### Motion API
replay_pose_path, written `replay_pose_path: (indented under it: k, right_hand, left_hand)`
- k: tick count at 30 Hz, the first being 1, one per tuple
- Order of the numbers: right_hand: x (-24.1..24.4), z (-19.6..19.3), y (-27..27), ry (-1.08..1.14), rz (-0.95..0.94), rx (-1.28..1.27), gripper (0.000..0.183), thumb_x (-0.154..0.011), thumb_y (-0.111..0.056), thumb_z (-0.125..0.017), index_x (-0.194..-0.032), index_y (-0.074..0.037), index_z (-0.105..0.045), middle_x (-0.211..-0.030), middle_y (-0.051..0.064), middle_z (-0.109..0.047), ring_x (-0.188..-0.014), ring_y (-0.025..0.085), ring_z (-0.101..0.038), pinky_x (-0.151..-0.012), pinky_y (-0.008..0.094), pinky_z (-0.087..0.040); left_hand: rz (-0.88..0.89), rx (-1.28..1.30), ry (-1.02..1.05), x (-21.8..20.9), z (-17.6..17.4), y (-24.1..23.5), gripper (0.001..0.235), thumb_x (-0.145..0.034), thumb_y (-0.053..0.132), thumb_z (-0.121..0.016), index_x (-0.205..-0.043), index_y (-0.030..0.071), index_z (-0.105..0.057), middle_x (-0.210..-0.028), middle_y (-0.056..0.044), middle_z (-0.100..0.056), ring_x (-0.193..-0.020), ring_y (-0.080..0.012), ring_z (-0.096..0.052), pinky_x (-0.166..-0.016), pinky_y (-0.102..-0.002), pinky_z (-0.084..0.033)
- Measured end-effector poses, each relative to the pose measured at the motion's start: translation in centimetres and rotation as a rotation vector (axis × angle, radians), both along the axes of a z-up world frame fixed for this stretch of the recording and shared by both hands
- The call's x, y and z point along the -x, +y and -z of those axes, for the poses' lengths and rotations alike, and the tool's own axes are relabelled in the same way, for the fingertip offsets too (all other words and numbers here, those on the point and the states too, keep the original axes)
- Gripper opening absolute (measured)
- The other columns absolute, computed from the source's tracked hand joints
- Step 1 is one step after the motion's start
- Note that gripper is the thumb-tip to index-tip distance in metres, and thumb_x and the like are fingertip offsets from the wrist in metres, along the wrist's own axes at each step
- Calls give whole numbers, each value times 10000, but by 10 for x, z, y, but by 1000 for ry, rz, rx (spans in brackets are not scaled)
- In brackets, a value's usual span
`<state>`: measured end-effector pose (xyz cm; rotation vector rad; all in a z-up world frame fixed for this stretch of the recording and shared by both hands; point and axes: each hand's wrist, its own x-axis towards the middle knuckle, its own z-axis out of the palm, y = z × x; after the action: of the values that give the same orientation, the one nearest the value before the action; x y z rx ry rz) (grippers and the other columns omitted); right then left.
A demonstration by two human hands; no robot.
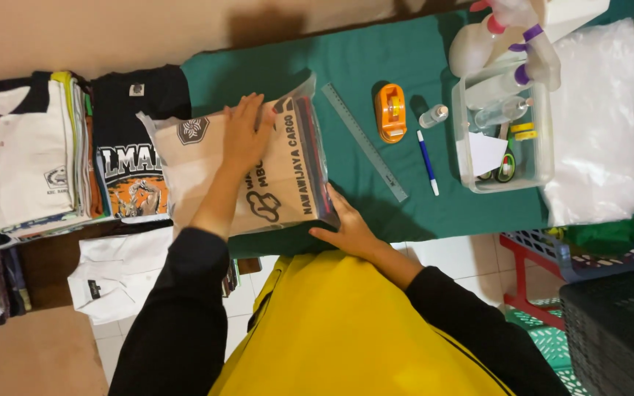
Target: Folding and sealing a shirt into a plastic shipping bag, then writing on a label.
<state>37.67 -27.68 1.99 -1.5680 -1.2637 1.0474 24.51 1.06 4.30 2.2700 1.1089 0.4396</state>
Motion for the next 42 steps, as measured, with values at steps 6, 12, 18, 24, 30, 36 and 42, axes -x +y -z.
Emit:
replay_pose_path:
  k: [6,12,18,24,30,36,42]
  right_hand:
    - [1,-17,-5,-44,-1,-84,1126,-707,-256,-920,-1542,73,-239,-1542,321,-385,-1432,447,-403,-1150,425,-363]
    - [2,-6,-15,-196,157,-86,499,-808,-157,-842,-1216,-24,-588,-1156,194,-678,-1051,411,-685,-866,434,-563]
    - [-23,31,-33,-283,192,-310,166,-800,-1,-765,-911,-42,-649,-982,134,-718,-927,354,-699,-825,409,-571]
    - [-59,30,-58,-165,245,-324,302,-787,10,-808,-1042,-62,-664,-1093,99,-719,-1002,302,-718,-859,361,-584]
    - [-29,34,-42,200,61,-157,677,-725,-4,-845,-1343,-62,-575,-1365,95,-568,-1000,194,-670,-791,300,-569]
    - [-6,86,-26,512,190,-192,366,-860,29,-775,-1212,-35,-698,-1333,74,-590,-1081,130,-653,-826,239,-543]
    - [-16,115,-25,712,136,-169,162,-903,3,-756,-1065,1,-766,-1253,68,-663,-1026,100,-647,-839,221,-512]
  left_hand:
    - [311,-235,-109,-30,-62,-67,695,-1013,547,-621,-1481,36,-567,-1595,-283,-387,-1495,-474,-268,-1185,-656,-119]
    - [962,-306,421,-31,-95,-115,672,-601,619,-745,-1009,85,-768,-1250,-61,-699,-1409,-342,-410,-1110,-755,-85]
    - [908,-430,301,-4,-9,-159,116,-853,166,-664,-849,103,-761,-924,-11,-704,-1329,-295,-567,-1258,-702,-170]
    - [715,-444,70,-1,-51,-181,424,-808,279,-639,-1121,31,-781,-1226,-92,-691,-1431,-324,-460,-1182,-715,-186]
    - [666,-549,309,-7,-37,-188,229,-804,195,-732,-1002,86,-772,-1322,-82,-693,-1458,-353,-444,-1153,-741,-193]
    - [443,-415,206,-14,-31,-205,56,-812,137,-754,-851,145,-794,-1252,-33,-723,-1472,-298,-457,-1205,-749,-168]
    - [377,-341,212,-20,-43,-207,100,-787,190,-821,-860,121,-819,-1255,-54,-709,-1486,-301,-430,-1209,-748,-69]
